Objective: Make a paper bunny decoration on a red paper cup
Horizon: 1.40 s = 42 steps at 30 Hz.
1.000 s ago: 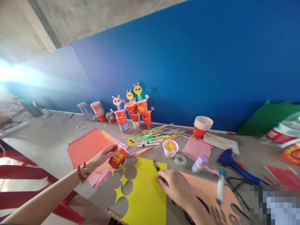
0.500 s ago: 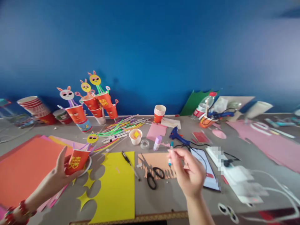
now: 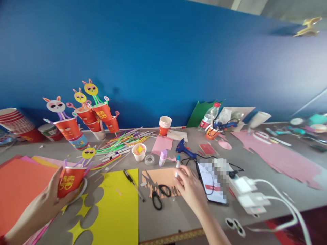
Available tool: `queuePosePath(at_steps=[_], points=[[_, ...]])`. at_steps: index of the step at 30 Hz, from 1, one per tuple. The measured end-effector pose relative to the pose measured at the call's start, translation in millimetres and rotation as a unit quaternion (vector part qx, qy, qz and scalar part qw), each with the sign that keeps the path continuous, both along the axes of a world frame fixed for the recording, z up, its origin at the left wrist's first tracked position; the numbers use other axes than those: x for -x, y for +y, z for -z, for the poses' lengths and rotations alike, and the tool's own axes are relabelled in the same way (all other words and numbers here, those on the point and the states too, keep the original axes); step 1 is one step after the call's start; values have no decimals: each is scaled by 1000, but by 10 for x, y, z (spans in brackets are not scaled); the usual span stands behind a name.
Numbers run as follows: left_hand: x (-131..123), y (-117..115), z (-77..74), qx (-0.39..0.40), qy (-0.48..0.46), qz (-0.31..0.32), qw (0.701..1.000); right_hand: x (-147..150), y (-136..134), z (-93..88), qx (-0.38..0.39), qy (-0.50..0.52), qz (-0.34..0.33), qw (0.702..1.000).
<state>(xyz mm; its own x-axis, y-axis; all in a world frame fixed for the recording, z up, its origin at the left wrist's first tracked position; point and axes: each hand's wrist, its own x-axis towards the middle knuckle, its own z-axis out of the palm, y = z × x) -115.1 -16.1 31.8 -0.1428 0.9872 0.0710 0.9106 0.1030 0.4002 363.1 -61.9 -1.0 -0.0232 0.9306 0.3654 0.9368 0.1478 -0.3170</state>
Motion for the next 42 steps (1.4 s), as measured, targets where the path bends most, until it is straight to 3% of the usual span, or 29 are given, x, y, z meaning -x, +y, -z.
queuePosePath(at_steps=[3, 5, 9, 13, 17, 20, 26, 29, 32, 36, 42], points=[[95, 150, 295, 28, 21, 36, 999, -27, 73, 3, 15, -62, 8, 998], [130, 143, 374, 28, 22, 49, 998, -55, 145, -39, 9, -84, 15, 996], [104, 67, 343, 31, 55, 29, 998, -108, 391, -144, 10, -115, 48, 992], [64, 99, 281, 45, 60, 20, 997, -140, 674, -129, 45, -105, 46, 992], [45, 172, 189, 47, 30, 7, 998, -200, 829, -54, 52, -56, 38, 996], [23, 225, 144, 21, 29, 33, 999, -286, 878, -33, 49, 11, 45, 998], [84, 320, 283, -29, 56, 68, 996, -456, 954, -122, 13, 165, 65, 984], [170, 320, 350, -91, 62, 104, 988, -504, 966, -181, -5, 234, 62, 970], [202, 294, 324, -168, 83, 148, 971, -526, 972, -240, -42, 309, 77, 947], [126, 283, 216, -226, 121, 139, 957, -482, 984, -380, -123, 418, 102, 894], [22, 329, 156, -243, 124, 163, 948, -334, 848, -904, -328, 528, 125, 774]])
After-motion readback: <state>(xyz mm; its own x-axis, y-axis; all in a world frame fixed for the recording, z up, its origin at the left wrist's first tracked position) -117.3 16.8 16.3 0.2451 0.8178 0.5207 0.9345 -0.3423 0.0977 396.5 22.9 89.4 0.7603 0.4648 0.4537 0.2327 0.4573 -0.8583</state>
